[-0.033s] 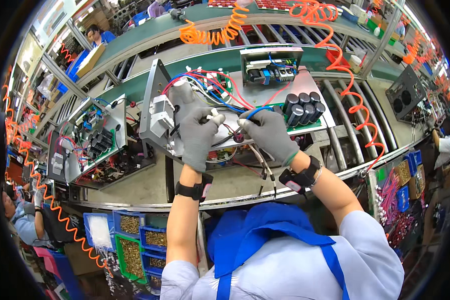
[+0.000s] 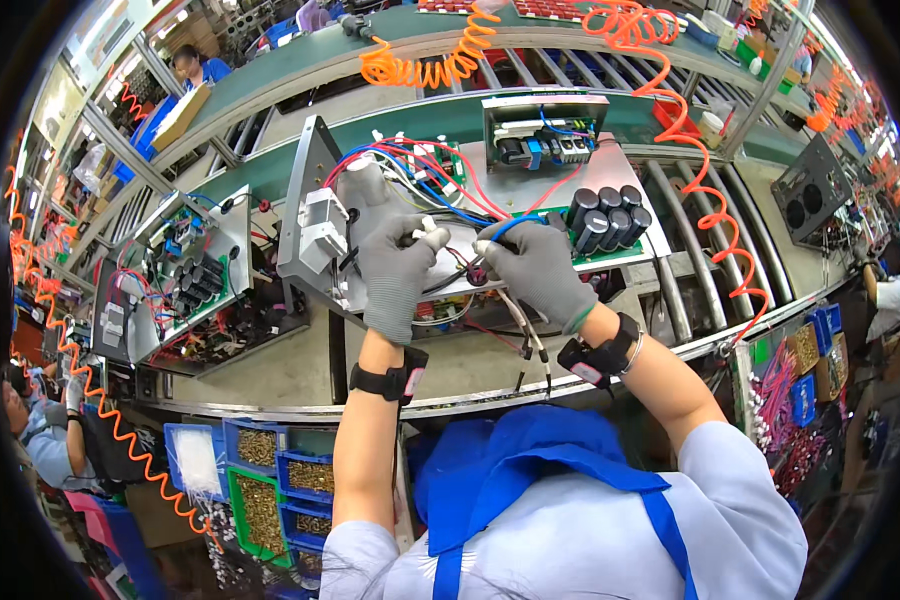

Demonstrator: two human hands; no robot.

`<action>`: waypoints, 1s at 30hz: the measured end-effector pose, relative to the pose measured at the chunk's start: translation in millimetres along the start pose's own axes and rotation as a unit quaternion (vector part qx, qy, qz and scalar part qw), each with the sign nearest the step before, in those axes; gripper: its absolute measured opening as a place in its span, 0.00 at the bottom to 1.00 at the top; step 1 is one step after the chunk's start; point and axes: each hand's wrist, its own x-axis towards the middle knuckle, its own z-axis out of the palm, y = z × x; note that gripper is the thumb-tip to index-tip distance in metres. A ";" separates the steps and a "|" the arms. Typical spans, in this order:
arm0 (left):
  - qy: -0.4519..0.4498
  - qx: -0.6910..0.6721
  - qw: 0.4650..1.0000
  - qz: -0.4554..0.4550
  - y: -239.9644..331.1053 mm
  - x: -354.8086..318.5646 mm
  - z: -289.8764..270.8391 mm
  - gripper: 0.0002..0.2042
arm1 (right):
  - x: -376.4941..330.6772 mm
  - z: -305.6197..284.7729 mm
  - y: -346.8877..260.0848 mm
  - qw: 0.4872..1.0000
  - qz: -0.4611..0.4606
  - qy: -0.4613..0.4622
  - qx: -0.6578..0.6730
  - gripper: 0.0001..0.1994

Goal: Assembling an electronic unit on a production line using an air tool and connecting wires.

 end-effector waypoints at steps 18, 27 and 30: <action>0.032 0.029 0.999 -0.017 -69.4 -137.0 46.0 0.14 | 15.4 8.5 12.2 0.929 0.001 -0.131 -0.346 0.13; -0.008 0.129 0.991 -0.017 -121.8 -117.1 72.5 0.09 | -47.1 -11.5 8.5 0.913 -0.188 -0.059 -0.356 0.16; -0.022 0.315 0.948 -0.040 -155.7 -149.1 69.2 0.10 | -47.7 -25.8 3.2 0.913 -0.290 0.051 -0.281 0.17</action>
